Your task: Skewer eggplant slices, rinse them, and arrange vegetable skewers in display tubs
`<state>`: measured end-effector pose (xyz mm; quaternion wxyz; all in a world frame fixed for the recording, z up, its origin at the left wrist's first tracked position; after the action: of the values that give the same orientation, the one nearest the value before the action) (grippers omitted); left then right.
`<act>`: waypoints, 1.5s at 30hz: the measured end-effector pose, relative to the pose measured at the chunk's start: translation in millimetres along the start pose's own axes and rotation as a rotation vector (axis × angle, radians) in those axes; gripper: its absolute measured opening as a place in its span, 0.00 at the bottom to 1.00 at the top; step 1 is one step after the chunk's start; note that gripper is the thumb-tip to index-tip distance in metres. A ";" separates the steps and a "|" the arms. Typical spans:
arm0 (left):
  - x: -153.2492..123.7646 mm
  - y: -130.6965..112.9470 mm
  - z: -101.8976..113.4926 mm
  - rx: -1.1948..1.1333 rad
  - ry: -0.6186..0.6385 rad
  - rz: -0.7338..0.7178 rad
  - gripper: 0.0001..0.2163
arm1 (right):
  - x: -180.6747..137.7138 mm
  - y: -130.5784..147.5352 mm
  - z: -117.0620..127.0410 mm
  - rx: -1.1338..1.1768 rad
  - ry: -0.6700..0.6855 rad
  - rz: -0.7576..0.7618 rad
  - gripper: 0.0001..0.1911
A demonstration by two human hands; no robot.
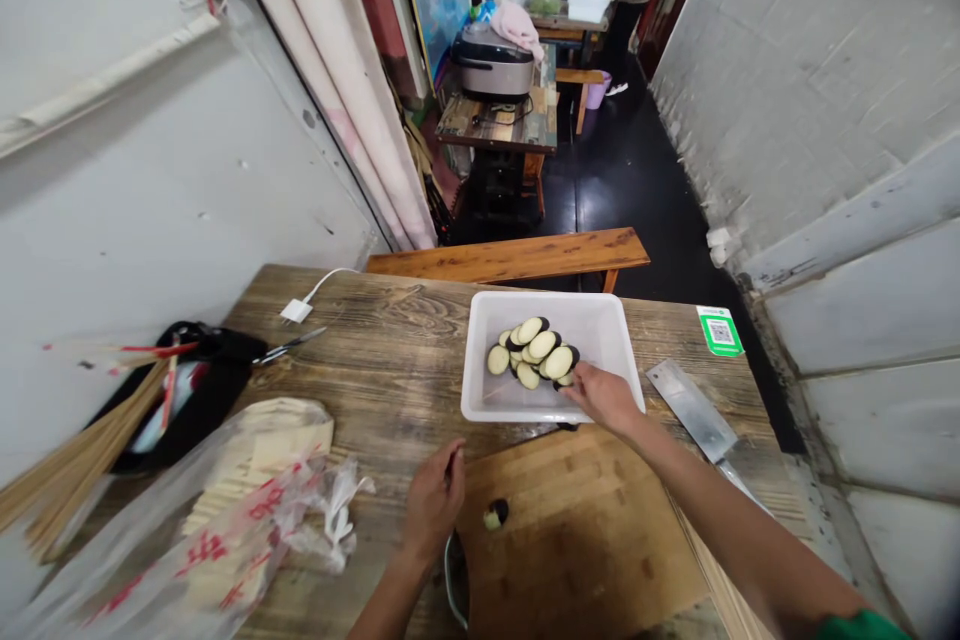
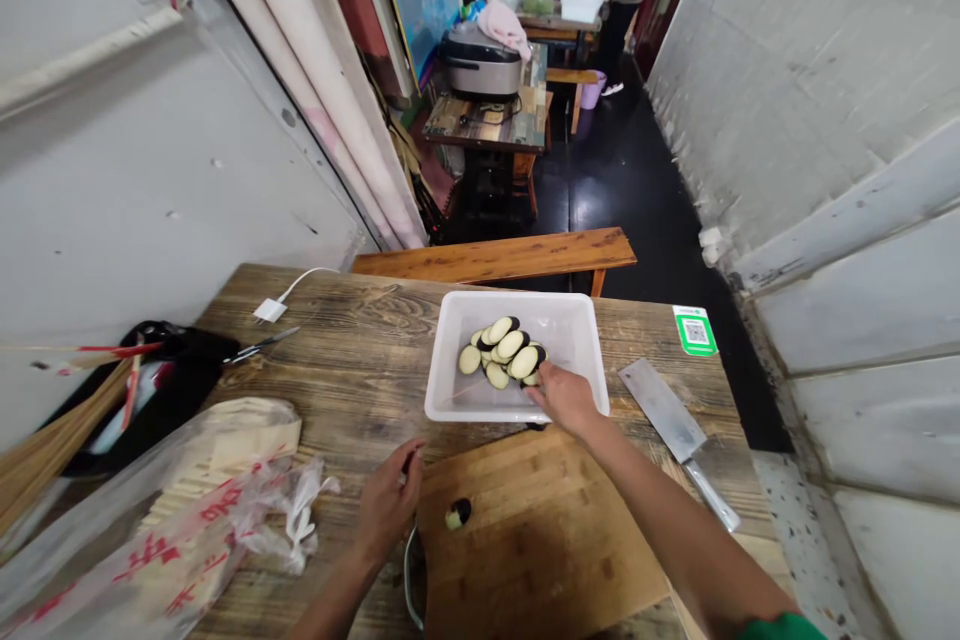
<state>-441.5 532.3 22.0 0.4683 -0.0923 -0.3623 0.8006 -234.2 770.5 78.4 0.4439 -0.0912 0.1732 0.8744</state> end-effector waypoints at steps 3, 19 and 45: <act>-2.4 1.4 0.0 -0.004 0.008 -0.017 0.14 | -1.4 1.4 -10.6 -0.072 0.066 -0.065 0.14; 1.9 12.3 17.4 -0.123 0.059 0.200 0.16 | -0.2 -58.3 46.4 0.419 -0.332 0.122 0.15; 175.0 -61.9 -96.3 0.340 0.708 -0.591 0.26 | 0.3 -83.8 23.0 0.324 -0.362 0.009 0.14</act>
<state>-447.5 741.2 27.3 0.7784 -0.1742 -0.0558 0.6006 -166.8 825.3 80.9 0.4725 0.1403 0.2290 0.8394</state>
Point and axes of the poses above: each hand's wrist, its own x-axis towards the middle knuckle, its own z-axis out of the back of the hand, y = z × x, the point moved 2 cm from there along x, towards the middle knuckle, and after that the axes turned 3 degrees about -y, right-handed, at the moved point
